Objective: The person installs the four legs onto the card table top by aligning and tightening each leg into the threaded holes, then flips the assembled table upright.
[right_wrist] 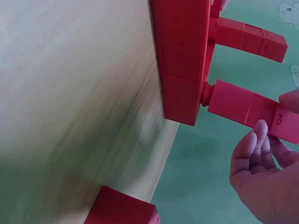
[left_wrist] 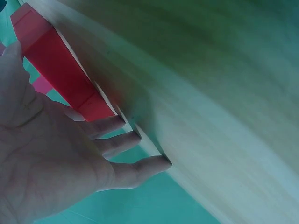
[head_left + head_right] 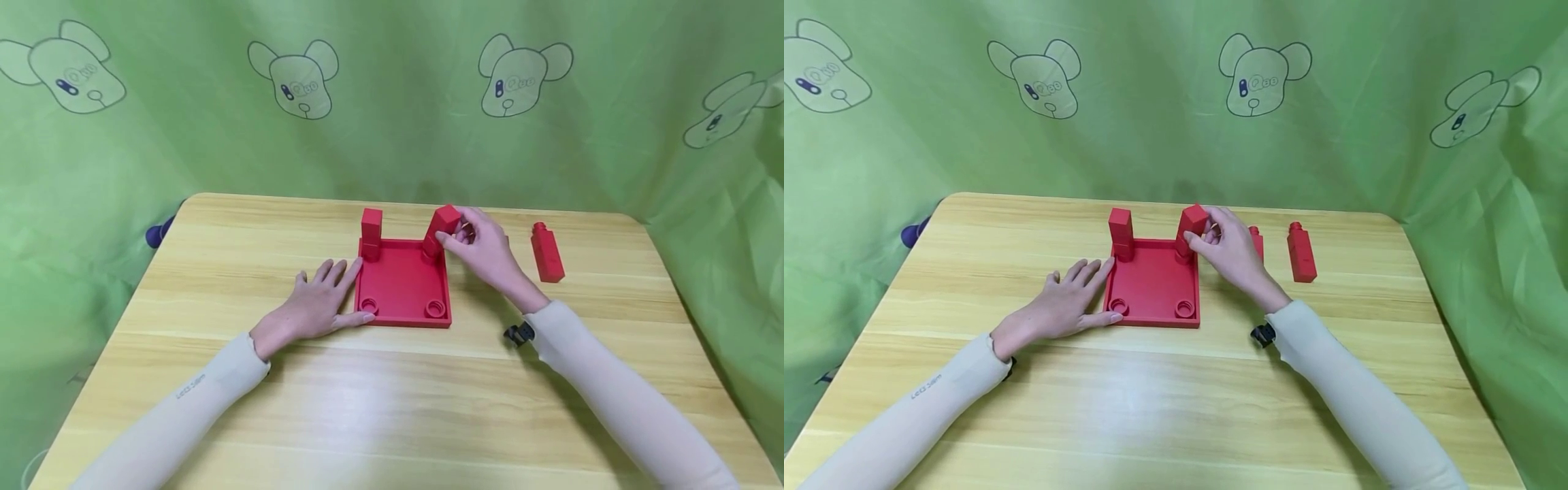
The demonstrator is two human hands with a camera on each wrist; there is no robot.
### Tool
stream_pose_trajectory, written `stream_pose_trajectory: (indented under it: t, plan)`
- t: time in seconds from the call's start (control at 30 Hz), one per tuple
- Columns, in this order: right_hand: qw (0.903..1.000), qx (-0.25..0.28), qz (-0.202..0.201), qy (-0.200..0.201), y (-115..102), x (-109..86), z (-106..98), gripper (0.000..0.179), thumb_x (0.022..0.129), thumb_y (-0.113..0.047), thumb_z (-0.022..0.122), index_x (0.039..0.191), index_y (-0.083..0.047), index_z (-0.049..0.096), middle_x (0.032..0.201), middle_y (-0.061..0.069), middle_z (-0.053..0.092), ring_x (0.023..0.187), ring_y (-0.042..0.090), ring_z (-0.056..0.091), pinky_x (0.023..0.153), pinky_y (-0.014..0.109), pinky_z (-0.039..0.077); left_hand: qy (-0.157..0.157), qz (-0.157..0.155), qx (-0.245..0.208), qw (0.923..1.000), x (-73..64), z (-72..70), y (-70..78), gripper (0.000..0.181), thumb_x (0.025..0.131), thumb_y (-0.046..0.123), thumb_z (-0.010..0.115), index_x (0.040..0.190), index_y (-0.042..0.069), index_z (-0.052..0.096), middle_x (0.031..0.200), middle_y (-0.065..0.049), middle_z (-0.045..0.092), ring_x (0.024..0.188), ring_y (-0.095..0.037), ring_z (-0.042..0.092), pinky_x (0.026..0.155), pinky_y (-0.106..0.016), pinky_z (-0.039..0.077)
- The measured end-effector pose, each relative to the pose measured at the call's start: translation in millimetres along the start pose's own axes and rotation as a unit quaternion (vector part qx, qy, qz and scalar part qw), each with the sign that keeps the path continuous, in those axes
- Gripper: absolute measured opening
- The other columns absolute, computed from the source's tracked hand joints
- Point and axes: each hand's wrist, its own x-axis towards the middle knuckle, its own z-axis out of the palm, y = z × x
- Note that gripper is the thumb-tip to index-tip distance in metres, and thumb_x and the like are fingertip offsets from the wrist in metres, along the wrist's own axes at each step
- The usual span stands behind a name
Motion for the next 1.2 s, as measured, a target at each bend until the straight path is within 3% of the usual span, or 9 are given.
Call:
stream_pose_trajectory:
  t: [0.27,0.5,0.8,1.07,1.2]
  plan:
    - [0.9997,0.019,-0.009,-0.01,-1.4,0.8,1.1,0.031,0.101,-0.02,0.083,0.119,-0.003,0.064,0.1,0.011,0.062,0.089,0.024,0.058,0.074,0.022,0.048,0.0,0.0,0.003,1.0,1.1,-1.1,0.5,0.109,0.101,0.078,0.054,0.177,0.013,0.012,0.173,-0.021,0.032,0.159,-0.049,0.027,0.11,-0.084,0.031]
    - [1.0,0.008,-0.002,0.002,-0.3,1.3,0.2,0.033,0.1,-0.023,0.082,0.122,-0.004,0.066,0.114,0.012,0.067,0.102,0.023,0.064,0.081,0.025,0.053,0.001,0.001,0.003,1.0,2.5,-1.7,0.2,0.108,0.102,0.077,0.055,0.177,0.012,0.012,0.172,-0.021,0.033,0.159,-0.048,0.027,0.11,-0.084,0.031]
    - [0.9999,0.01,0.008,0.001,0.4,-0.8,2.3,0.033,0.099,-0.025,0.082,0.121,-0.007,0.066,0.105,0.011,0.069,0.091,0.024,0.065,0.076,0.026,0.053,0.001,0.002,0.004,1.0,1.8,-0.9,-0.2,0.108,0.102,0.077,0.055,0.177,0.012,0.013,0.172,-0.022,0.033,0.159,-0.049,0.027,0.109,-0.084,0.032]
    - [0.9999,0.012,-0.006,-0.001,3.6,-2.4,6.8,0.048,0.101,-0.033,0.082,0.141,-0.012,0.065,0.101,0.01,0.059,0.088,0.022,0.055,0.07,0.027,0.044,0.001,0.001,0.002,1.0,-0.1,-0.1,0.3,0.108,0.101,0.077,0.055,0.177,0.012,0.013,0.172,-0.022,0.033,0.158,-0.05,0.028,0.109,-0.084,0.032]
    - [0.9998,0.02,0.004,0.005,5.2,-1.9,8.7,0.048,0.1,-0.036,0.083,0.135,-0.008,0.065,0.096,0.009,0.058,0.085,0.022,0.052,0.07,0.026,0.042,0.003,0.002,0.003,1.0,-0.2,-0.3,-0.1,0.108,0.101,0.077,0.055,0.177,0.012,0.013,0.172,-0.022,0.034,0.158,-0.05,0.028,0.109,-0.084,0.032]
